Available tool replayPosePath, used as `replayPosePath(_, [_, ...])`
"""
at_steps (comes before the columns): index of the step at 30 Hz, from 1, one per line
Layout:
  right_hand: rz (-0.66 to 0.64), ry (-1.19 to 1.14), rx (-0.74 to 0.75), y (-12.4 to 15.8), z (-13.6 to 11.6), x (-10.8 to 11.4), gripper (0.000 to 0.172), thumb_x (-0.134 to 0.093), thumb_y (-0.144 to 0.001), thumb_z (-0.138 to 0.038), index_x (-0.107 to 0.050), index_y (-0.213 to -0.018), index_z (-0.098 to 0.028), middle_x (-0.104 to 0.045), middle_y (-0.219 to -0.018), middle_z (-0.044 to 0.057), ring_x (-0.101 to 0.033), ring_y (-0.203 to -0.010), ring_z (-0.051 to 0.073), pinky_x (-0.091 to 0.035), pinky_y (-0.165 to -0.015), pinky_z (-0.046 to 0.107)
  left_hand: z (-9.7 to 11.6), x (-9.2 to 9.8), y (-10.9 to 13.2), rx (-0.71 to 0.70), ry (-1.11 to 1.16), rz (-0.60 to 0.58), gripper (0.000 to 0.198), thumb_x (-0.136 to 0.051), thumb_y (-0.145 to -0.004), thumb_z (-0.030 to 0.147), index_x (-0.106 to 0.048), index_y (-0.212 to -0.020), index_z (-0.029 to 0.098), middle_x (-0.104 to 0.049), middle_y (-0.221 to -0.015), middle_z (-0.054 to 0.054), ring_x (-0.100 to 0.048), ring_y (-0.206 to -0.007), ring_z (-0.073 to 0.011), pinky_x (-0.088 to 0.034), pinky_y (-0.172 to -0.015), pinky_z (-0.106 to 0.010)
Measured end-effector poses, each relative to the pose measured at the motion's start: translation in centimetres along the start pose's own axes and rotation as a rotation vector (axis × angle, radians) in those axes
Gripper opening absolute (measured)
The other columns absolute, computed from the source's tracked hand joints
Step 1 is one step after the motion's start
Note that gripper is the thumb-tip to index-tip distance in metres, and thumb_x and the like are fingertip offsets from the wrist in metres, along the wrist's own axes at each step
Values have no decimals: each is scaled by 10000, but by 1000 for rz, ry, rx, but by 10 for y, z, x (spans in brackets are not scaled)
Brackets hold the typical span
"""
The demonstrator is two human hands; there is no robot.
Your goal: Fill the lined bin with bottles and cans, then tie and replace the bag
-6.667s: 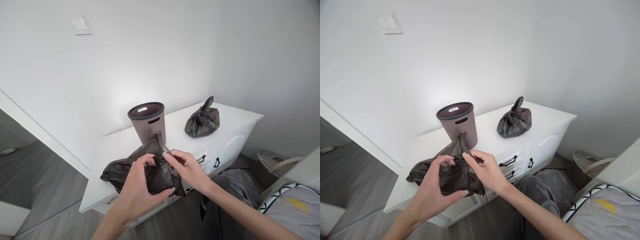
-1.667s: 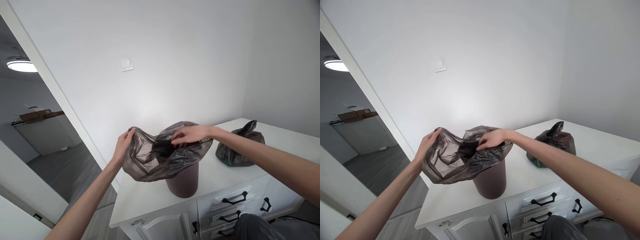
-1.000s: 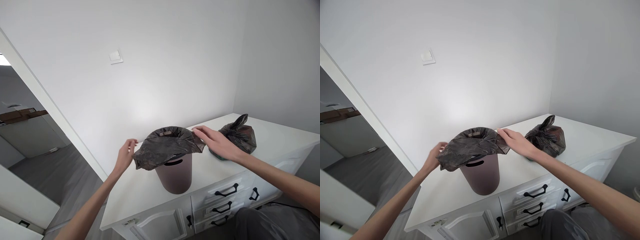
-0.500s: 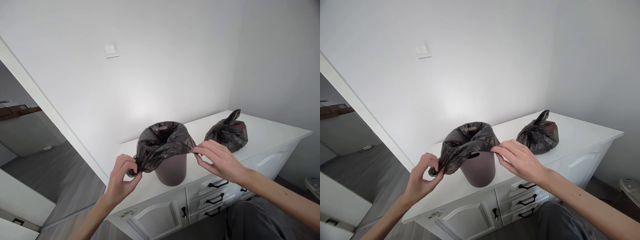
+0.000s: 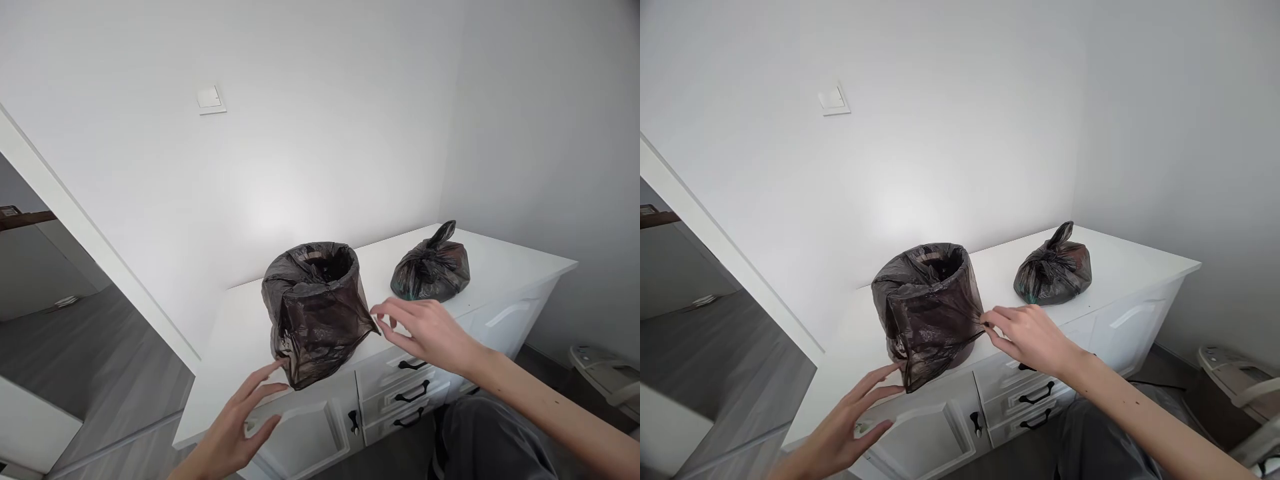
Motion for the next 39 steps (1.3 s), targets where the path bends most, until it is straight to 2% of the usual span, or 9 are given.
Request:
replayPosePath(3, [141, -19, -45, -13, -17, 28, 356, -432, -1062, -360, -647, -1340, -299, -703, -1320, 100, -708, -754, 179, -533, -613, 305, -22, 3, 12, 211, 37, 215, 394, -515, -1029, 473, -630, -1398, 399, -420, -1682, -8, -365, -1566, -332, -440, -1216, -560])
replayPosePath(5, [148, -71, -43, -30, -29, 35, 429, -449, -1059, -401, -555, -1471, -340, -592, -1500, 93, -710, -770, 170, -553, -608, 308, -41, 5, 11, 316, 91, 308, 414, -517, -1014, 534, -647, -1361, 347, -435, -1675, -20, -362, -1567, -340, -399, -1237, -587])
replayPosePath(7, [102, -134, -11, -49, -40, 35, 492, -475, -1055, -437, -478, -1541, -357, -536, -1563, 85, -709, -767, 163, -568, -626, 313, -61, 4, 6, 421, 220, 327, 444, -477, -1020, 575, -648, -1326, 303, -492, -1638, -48, -448, -1518, -332, -467, -1187, -564])
replayPosePath(10, [39, -154, 18, -76, -47, 29, 441, -533, -1042, -496, -581, -1444, -321, -687, -1366, 72, -707, -740, 175, -549, -657, 322, -86, 3, -1, 521, 306, 355, 459, -420, -1034, 598, -649, -1272, 279, -550, -1590, -71, -461, -1509, -326, -494, -1155, -554])
replayPosePath(13, [34, -129, -18, -94, -43, 24, 351, -601, -1000, -575, -729, -1148, -284, -771, -1057, 46, -687, -709, 200, -503, -662, 324, -100, -5, -3, 539, 196, 362, 482, -444, -1018, 599, -632, -1278, 240, -504, -1625, -106, -295, -1598, -339, -370, -1239, -601])
replayPosePath(15, [56, -161, -59, -103, -35, 23, 356, -625, -975, -602, -743, -1047, -274, -774, -993, 45, -681, -702, 214, -497, -683, 333, -107, -15, -2, 570, 136, 345, 530, -431, -1018, 604, -601, -1325, 207, -472, -1643, -140, -236, -1618, -344, -371, -1237, -604])
replayPosePath(23, [113, -181, -361, -147, 31, 18, 429, -675, -899, -662, -762, -1063, -276, -772, -797, 33, -739, -756, 301, -520, -819, 405, -117, -46, -3, 541, -117, 182, 692, -343, -1040, 645, -495, -1532, 182, -351, -1711, -139, -201, -1623, -339, -246, -1299, -602])
replayPosePath(32, [198, 128, -427, -166, 118, 9, 358, -672, -946, -548, -767, -1099, -238, -802, -940, 81, -737, -832, 308, -522, -828, 432, -118, -50, -3, 522, -155, 145, 678, -332, -1058, 629, -438, -1596, 230, -293, -1738, -78, -185, -1631, -310, -221, -1314, -590])
replayPosePath(39, [284, 175, -453, -157, 182, 7, 593, -556, -994, -645, -750, -1142, -105, -733, -713, 140, -706, -912, 345, -467, -779, 427, -119, -54, -2, 518, -184, 150, 662, -357, -1064, 605, -390, -1625, 254, -273, -1748, -64, -184, -1633, -305, -235, -1316, -576])
Point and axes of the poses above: each hand's wrist, its own y-axis away from the middle knuckle, its own x-axis out of the back of the hand, z = x × y, the point moved 5 cm from there along -y, towards the middle knuckle
